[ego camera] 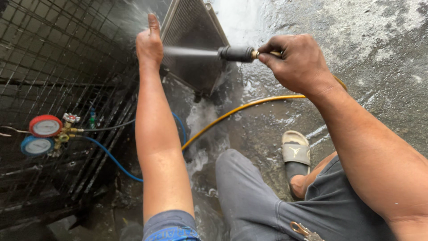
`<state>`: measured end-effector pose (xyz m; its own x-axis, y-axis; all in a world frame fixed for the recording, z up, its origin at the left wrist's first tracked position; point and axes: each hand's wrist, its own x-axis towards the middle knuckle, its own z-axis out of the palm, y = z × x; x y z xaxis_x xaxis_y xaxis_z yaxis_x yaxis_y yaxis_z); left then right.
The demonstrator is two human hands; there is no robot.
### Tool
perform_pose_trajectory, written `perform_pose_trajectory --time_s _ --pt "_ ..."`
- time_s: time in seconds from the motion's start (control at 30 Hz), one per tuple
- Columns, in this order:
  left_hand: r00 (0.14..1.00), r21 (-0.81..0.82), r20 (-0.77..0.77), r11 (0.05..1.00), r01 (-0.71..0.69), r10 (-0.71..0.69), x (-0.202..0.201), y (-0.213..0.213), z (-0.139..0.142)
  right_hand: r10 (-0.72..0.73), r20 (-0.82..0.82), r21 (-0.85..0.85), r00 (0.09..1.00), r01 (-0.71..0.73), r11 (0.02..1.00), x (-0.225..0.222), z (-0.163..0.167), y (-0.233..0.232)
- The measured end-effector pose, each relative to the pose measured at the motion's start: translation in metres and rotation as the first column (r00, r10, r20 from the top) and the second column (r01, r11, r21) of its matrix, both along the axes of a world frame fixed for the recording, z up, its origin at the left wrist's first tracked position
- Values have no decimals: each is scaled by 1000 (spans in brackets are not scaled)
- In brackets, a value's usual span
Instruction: The person uses a pressure washer to clean a green radiator, spraying both sides and flipping it over. After rinsing, the person places the radiator into a blue barrel filled with water.
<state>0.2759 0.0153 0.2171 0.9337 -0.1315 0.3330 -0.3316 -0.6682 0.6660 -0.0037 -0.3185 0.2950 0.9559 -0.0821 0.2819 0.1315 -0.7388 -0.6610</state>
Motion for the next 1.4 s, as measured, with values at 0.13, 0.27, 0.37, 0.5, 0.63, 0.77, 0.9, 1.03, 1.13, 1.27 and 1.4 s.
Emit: perform_pose_trajectory --time_s 0.13,0.27,0.37,0.5,0.63,0.77,0.9,1.03,1.13,1.27,1.4 --pt "1000 29 -13 999 -20 20 2 2 -2 43 4 -54 999 -43 998 0 -2 4" --pt "1000 28 -8 1000 -5 5 5 4 -4 33 -57 -81 998 -38 996 3 -6 9" --pt "999 63 24 998 -25 23 6 5 -5 29 -74 -98 997 -36 994 4 -9 11" --pt "999 65 44 998 -22 19 7 6 -6 27 -119 -106 993 -40 994 6 -13 14" --pt "996 66 85 998 -12 6 9 6 -5 20 -178 -153 984 -47 987 9 -17 17" --pt "997 71 73 997 -24 19 10 8 -5 35 -174 -177 984 -66 982 9 -19 18" --pt "998 73 52 996 -41 38 12 9 -6 26 -100 -85 995 -35 996 7 -19 17" --pt "998 70 53 997 -21 18 12 9 -7 36 -146 -117 989 -53 992 6 -22 13" --pt "997 55 67 997 -49 45 12 7 -6 24 -217 -207 976 -71 976 7 -28 13" --pt "996 37 87 999 -16 12 10 4 -5 -24 -346 -250 938 -68 966 9 -37 13" --pt "995 37 95 999 -9 5 10 5 -9 -69 -439 -282 896 -65 957 10 -41 12"
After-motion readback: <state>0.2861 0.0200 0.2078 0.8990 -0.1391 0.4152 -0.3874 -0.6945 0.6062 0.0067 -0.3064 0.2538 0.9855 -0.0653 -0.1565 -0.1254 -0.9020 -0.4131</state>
